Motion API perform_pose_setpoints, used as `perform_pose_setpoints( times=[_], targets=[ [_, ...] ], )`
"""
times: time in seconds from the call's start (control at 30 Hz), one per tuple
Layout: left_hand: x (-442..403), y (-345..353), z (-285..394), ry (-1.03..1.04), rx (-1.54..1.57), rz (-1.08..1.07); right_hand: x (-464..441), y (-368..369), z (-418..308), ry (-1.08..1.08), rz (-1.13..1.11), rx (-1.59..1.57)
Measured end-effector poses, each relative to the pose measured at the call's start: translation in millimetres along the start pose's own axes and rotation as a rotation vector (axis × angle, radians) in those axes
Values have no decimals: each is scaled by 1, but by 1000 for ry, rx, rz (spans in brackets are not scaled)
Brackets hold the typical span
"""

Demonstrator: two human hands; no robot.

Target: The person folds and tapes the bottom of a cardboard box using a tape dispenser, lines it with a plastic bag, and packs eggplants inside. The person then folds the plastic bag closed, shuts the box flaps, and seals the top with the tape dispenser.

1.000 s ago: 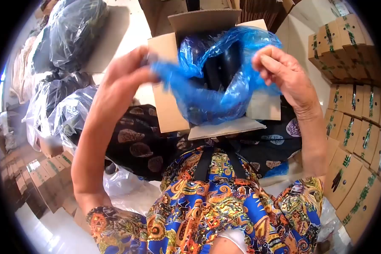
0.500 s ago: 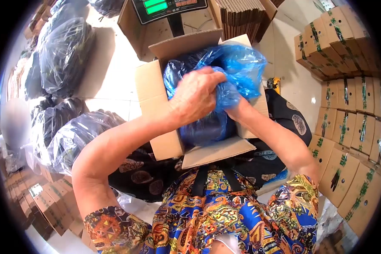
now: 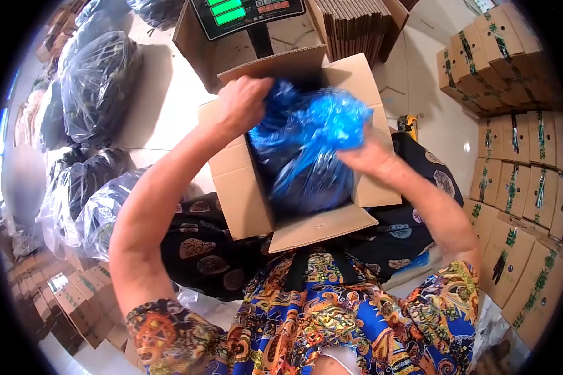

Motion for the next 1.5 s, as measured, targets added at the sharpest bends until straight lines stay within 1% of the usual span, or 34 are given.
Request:
perform_pose_setpoints(
  times=[0.03,0.07,0.1,0.17,0.23,0.3,0.37,0.4,0.43,0.47,0.5,0.53,0.57,0.6,0.7,0.77,0.8,0.83,0.87,0.9,0.93,0.97,1.03,1.07,1.1,1.17,1.23,1.27,1.33,1.37,1.4,1.43,1.47,1.5],
  targets=[
    [15,-4,-3,1,-43,-64,2,-5,42,174,-125,153],
    [30,-4,-1,-4,-85,-128,-11,-11,46,159,-77,265],
    [43,2,5,86,-122,-60,-23,-18,44,141,-31,377],
    [56,14,36,177,-152,-271,-62,-11,29,269,-168,128],
    [62,33,61,89,-91,-420,-88,-2,27,493,-286,224],
    [59,48,72,58,8,-454,-110,24,55,401,-427,515],
    [56,68,94,84,167,-322,-125,43,60,340,-476,646],
    [44,73,102,44,198,-330,-134,53,53,313,-482,674],
    [32,79,110,6,231,-340,-130,50,17,460,-362,550],
    [25,113,115,110,-49,-158,-125,64,7,316,-360,571],
    [21,124,111,57,125,-168,-120,75,1,173,-358,593],
    [16,136,108,3,298,-171,-111,76,-2,124,-382,558],
    [26,145,110,171,11,-66,-99,75,-5,78,-411,521],
    [47,170,112,335,-281,43,-91,68,-12,135,-491,510],
    [81,153,130,315,18,-406,-50,72,-22,-173,-344,600],
    [105,117,132,344,376,-341,-39,74,-14,-409,-326,731],
    [111,89,135,416,277,-602,-33,75,-12,-522,-313,794],
    [111,52,145,481,171,-859,-28,76,-13,-534,-369,820],
    [98,24,147,208,156,-1057,-22,77,-15,-550,-428,845],
    [88,8,134,188,309,-727,-16,76,-16,-582,-461,926],
    [83,-9,115,441,367,14,-5,75,-16,-615,-487,1088],
    [64,-41,107,458,196,289,3,73,-15,-629,-483,1199],
    [30,-66,79,356,-8,492,6,73,-14,-536,-379,1258],
    [17,-68,64,302,-27,511,4,77,-9,-511,-383,1254],
    [8,-54,43,257,-49,497,3,75,-9,-565,-397,1220],
    [-1,-28,23,-18,30,111,1,69,-10,-666,-414,1150],
    [9,-29,40,71,-7,202,-6,73,-13,-672,-422,1186],
    [12,-25,42,15,-2,176,-11,79,-18,-674,-424,1201],
    [22,-21,54,240,-133,300,-24,81,-35,-670,-499,1276],
    [26,-18,57,346,-202,367,-24,80,-33,-684,-458,1268],
    [28,-8,63,495,-300,360,-20,80,-27,-695,-417,1261],
    [34,1,71,578,-365,296,-16,83,-21,-701,-377,1252],
    [31,17,63,568,-285,229,-16,92,-9,-717,-331,1218],
    [27,31,55,557,-204,163,-16,88,-11,-667,-312,1174]
  ],
)
Point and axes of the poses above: each hand's wrist, its own x-axis away from the middle knuckle, its own y-axis out of the palm, z = x × y, the point moved 4 cm from there along -x, towards the middle knuckle, and after that the axes turned 8 degrees about x, right-handed, at the moved point
